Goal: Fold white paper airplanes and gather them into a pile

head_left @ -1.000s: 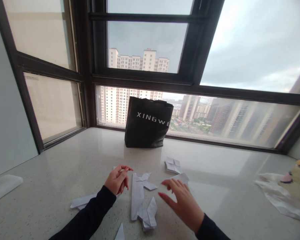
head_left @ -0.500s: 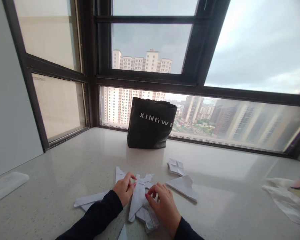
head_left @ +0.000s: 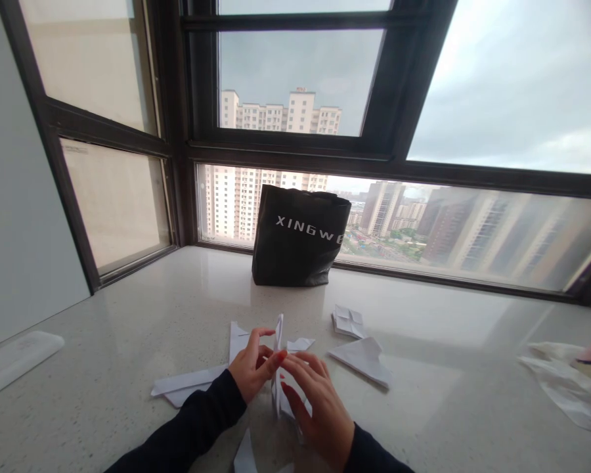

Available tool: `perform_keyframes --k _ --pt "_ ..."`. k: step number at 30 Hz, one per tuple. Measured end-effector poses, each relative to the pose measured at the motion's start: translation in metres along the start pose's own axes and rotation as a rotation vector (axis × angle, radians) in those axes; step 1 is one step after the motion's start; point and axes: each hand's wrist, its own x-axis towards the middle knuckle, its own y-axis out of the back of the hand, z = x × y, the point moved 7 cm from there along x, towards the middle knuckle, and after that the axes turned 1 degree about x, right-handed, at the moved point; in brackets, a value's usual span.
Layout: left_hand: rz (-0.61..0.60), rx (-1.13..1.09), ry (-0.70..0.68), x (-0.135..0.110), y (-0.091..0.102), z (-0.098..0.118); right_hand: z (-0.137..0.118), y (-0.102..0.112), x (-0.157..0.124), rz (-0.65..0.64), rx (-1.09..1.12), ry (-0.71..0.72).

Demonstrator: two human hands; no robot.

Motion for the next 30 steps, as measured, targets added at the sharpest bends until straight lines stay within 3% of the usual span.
perform_keyframes --k 4,8,11,13,15,17,19,20,25,30 --pt "-0.027 -0.315 0.052 -0.003 -0.006 0.008 -0.008 0.002 -0.001 -0.004 -0.004 0.062" --pt "-0.034 -0.430 0.127 -0.002 -0.006 0.009 -0.007 0.009 -0.002 0.085 0.013 0.056" --pt "0.035 -0.490 0.106 0.001 0.001 0.008 0.006 0.019 -0.004 0.264 0.033 -0.079" --pt "0.052 -0.476 0.046 0.002 0.005 0.011 0.020 0.017 -0.005 0.295 0.107 -0.192" --pt "0.029 -0.360 -0.047 0.005 0.008 0.016 0.031 0.008 -0.004 0.215 0.182 -0.277" --pt "0.045 -0.036 -0.094 0.008 0.018 0.019 0.040 0.003 -0.004 0.159 0.215 -0.345" --pt "0.140 0.421 -0.043 0.012 0.038 0.015 0.048 0.005 -0.005 0.181 0.213 -0.397" --pt "0.188 0.535 0.008 0.013 0.050 0.011 0.050 0.008 -0.005 0.203 0.212 -0.412" --pt "0.321 0.831 0.210 0.011 0.092 -0.014 0.055 0.011 -0.006 0.235 0.213 -0.421" --pt "0.239 0.895 0.335 0.014 0.087 -0.041 0.050 0.010 -0.006 0.243 0.129 -0.389"
